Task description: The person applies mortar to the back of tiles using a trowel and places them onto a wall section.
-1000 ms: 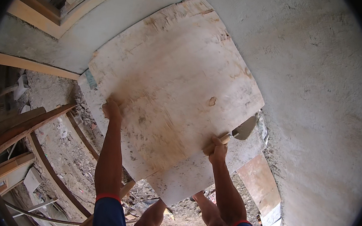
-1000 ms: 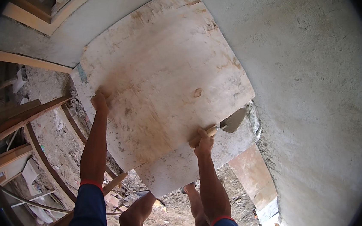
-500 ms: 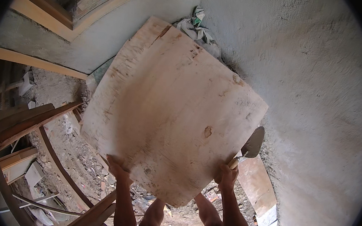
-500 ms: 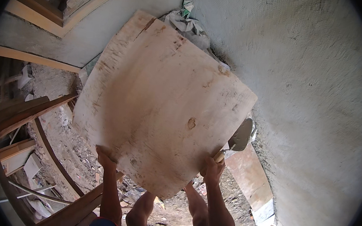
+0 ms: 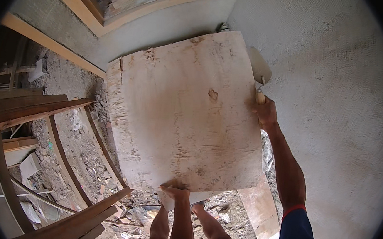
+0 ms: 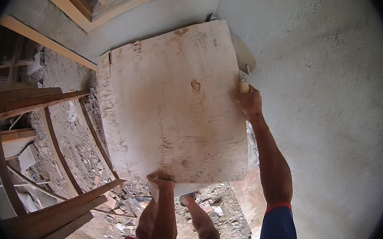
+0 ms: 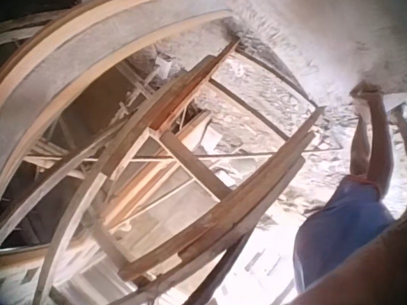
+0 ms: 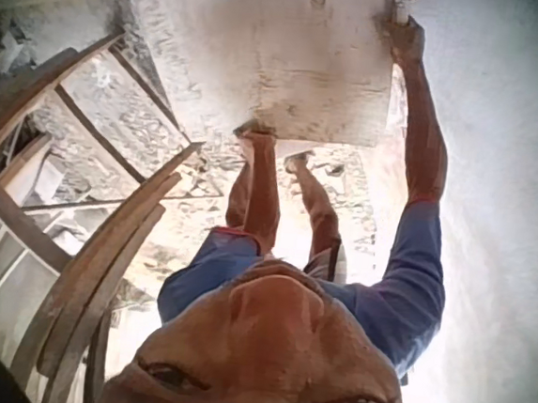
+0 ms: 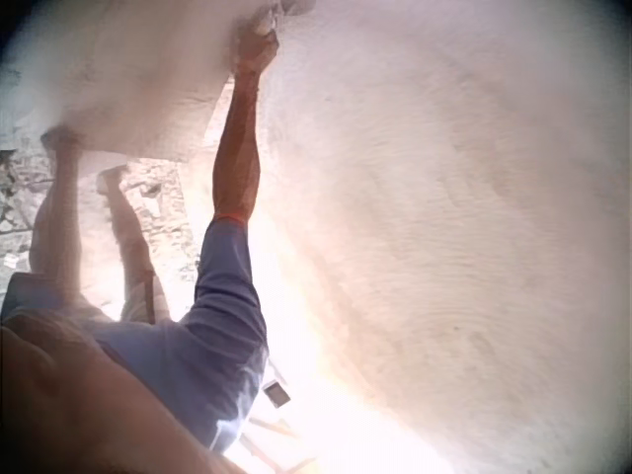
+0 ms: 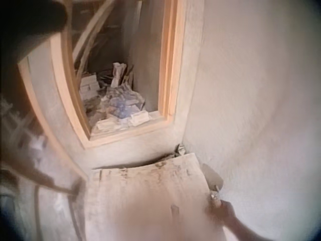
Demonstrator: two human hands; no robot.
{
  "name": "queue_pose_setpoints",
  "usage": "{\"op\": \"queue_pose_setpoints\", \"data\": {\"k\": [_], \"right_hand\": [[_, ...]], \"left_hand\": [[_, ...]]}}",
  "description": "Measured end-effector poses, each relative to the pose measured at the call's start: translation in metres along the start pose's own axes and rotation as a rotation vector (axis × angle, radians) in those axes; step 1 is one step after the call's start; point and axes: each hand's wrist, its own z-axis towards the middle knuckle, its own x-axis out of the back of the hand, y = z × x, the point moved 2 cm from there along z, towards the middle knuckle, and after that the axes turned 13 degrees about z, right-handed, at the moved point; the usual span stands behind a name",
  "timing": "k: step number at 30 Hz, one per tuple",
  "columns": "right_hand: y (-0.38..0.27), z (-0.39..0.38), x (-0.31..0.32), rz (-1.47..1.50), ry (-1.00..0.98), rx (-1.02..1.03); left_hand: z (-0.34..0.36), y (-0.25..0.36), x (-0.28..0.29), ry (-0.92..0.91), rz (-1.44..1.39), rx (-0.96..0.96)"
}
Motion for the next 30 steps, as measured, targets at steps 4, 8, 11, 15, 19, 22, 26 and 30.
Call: {"op": "queue_pose_setpoints", "data": {"k": [4, 8, 11, 15, 19, 22, 26, 30], "right_hand": [[-0.035, 0.053, 0.003, -0.169, -0.041, 0.061], [-0.06, 0.081, 0.004, -0.162, -0.093, 0.09], [-0.056, 0.089, 0.006, -0.332, 0.013, 0.165], [-0.037, 0.057, -0.017, -0.516, 0.093, 0.371], [0.025, -0.023, -0.013, -0.483, -0.071, 0.318], [0.083, -0.074, 0.025, -0.435, -0.074, 0.136], [0.177, -0.12, 0.058, -0.05, 0.074, -0.128], [0.191, -0.138, 0.055, 0.305, 0.212, -0.356]], "left_hand": [[-0.032, -0.04, -0.043, -0.103, -0.065, 0.147], [-0.037, -0.071, -0.069, -0.217, -0.099, 0.223], [-0.018, -0.101, -0.076, -0.239, -0.164, 0.259], [-0.016, -0.137, -0.113, -0.55, -0.202, 0.356], [0.003, -0.144, -0.126, -0.499, -0.094, 0.383], [0.001, -0.15, -0.121, -0.56, 0.049, 0.44], [0.011, -0.153, -0.117, -0.562, 0.091, 0.491], [0.019, -0.157, -0.102, -0.565, 0.141, 0.42]]}}
